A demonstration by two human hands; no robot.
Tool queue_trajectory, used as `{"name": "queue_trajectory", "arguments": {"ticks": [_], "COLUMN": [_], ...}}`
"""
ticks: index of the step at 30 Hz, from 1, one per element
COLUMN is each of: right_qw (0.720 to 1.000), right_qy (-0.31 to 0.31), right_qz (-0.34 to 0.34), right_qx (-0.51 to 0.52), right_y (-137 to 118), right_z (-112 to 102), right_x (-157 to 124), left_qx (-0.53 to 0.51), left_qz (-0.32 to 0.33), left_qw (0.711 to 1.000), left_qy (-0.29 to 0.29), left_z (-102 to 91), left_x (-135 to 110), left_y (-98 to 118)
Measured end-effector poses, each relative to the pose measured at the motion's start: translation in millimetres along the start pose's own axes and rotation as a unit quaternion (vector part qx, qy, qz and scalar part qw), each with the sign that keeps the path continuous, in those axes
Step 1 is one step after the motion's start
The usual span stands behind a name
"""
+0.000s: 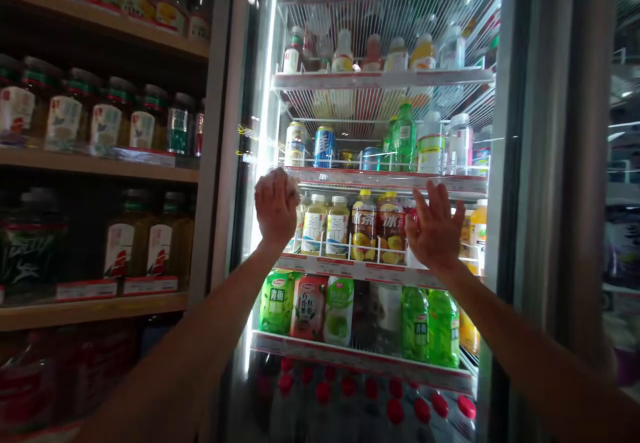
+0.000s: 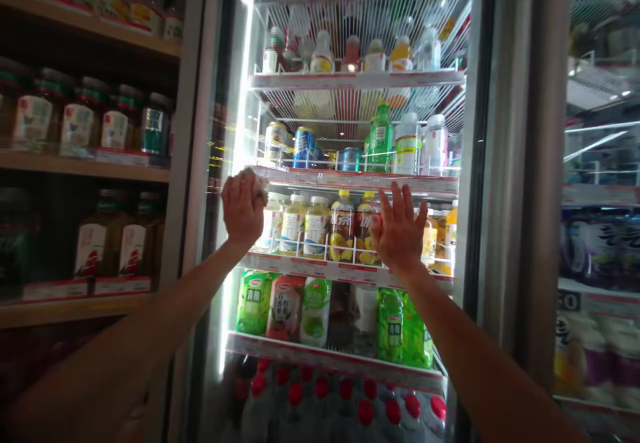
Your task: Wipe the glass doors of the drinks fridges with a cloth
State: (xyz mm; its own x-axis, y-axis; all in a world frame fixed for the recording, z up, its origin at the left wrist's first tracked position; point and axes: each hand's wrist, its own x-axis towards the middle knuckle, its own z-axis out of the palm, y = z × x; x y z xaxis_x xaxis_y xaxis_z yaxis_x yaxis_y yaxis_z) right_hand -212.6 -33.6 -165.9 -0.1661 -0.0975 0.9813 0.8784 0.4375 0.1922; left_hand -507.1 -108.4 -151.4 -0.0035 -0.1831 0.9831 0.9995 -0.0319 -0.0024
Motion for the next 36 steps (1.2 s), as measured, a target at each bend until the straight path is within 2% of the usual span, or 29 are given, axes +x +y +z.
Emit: {"name": "queue_trajectory", "arguments": {"ticks": [2, 3, 5, 7, 9, 10, 12, 15, 17, 18, 19, 21, 23, 25, 27, 30, 32, 34, 36], "right_qw": [1.000, 1.000, 1.000, 1.000, 1.000, 1.000, 1.000, 1.000, 1.000, 1.000, 1.000, 1.000, 1.000, 1.000, 1.000, 1.000, 1.000, 1.000, 1.000], "right_qy": [0.001, 0.002, 0.005, 0.005, 0.005, 0.006, 0.008, 0.012, 0.013, 0.012, 0.011, 0.009, 0.011, 0.013, 0.010, 0.004, 0.004, 0.008, 0.012], "right_qz": [0.002, 0.001, -0.001, -0.005, -0.009, -0.012, -0.014, -0.008, -0.002, -0.002, -0.001, -0.003, -0.008, -0.011, -0.013, -0.009, -0.007, -0.007, -0.010], "right_qx": [0.002, 0.000, -0.005, -0.013, -0.020, -0.023, -0.027, -0.023, -0.018, -0.015, -0.013, -0.010, -0.012, -0.016, -0.017, -0.007, -0.004, -0.008, -0.014], "right_y": [0, 0, 0, 1, 2, 2, 2, 1, -1, -1, -1, -1, 1, 2, 2, 1, 0, -1, 0], "right_z": [1, 1, 2, 2, 1, 1, 0, 1, 1, 1, 1, 2, 1, 0, 0, -1, 0, 1, 1], "right_x": [0, -1, -1, -1, -1, -1, 0, 0, -1, -1, -1, -1, -1, -2, -2, -2, -2, -2, -2], "left_qx": [0.012, 0.008, -0.017, -0.045, -0.061, -0.061, -0.049, -0.002, 0.024, 0.028, 0.023, -0.006, -0.040, -0.055, -0.051, -0.025, -0.004, 0.004, -0.010], "left_qz": [-0.034, -0.014, 0.084, 0.201, 0.271, 0.272, 0.207, 0.026, -0.040, -0.037, -0.008, 0.109, 0.241, 0.303, 0.272, 0.119, 0.021, -0.002, 0.061], "left_qw": [0.999, 1.000, 0.995, 0.973, 0.953, 0.952, 0.973, 1.000, 0.998, 0.999, 1.000, 0.993, 0.964, 0.943, 0.954, 0.991, 1.000, 1.000, 0.998], "left_qy": [0.014, 0.000, -0.050, -0.101, -0.125, -0.124, -0.092, -0.006, 0.030, 0.029, 0.016, -0.042, -0.105, -0.129, -0.114, -0.052, -0.007, 0.004, -0.030], "left_z": [-0.6, 1.4, 8.8, 16.7, 20.1, 19.4, 14.6, 4.8, 2.3, 3.3, 5.8, 13.8, 21.3, 24.0, 21.4, 13.2, 10.2, 12.3, 18.6], "left_x": [1, -2, -11, -20, -21, -18, -7, 13, 18, 16, 12, 1, -8, -7, 3, 27, 37, 37, 28], "left_y": [1, 11, 45, 77, 89, 85, 56, 4, -8, -3, 10, 46, 81, 94, 78, 29, 9, 15, 41]}}
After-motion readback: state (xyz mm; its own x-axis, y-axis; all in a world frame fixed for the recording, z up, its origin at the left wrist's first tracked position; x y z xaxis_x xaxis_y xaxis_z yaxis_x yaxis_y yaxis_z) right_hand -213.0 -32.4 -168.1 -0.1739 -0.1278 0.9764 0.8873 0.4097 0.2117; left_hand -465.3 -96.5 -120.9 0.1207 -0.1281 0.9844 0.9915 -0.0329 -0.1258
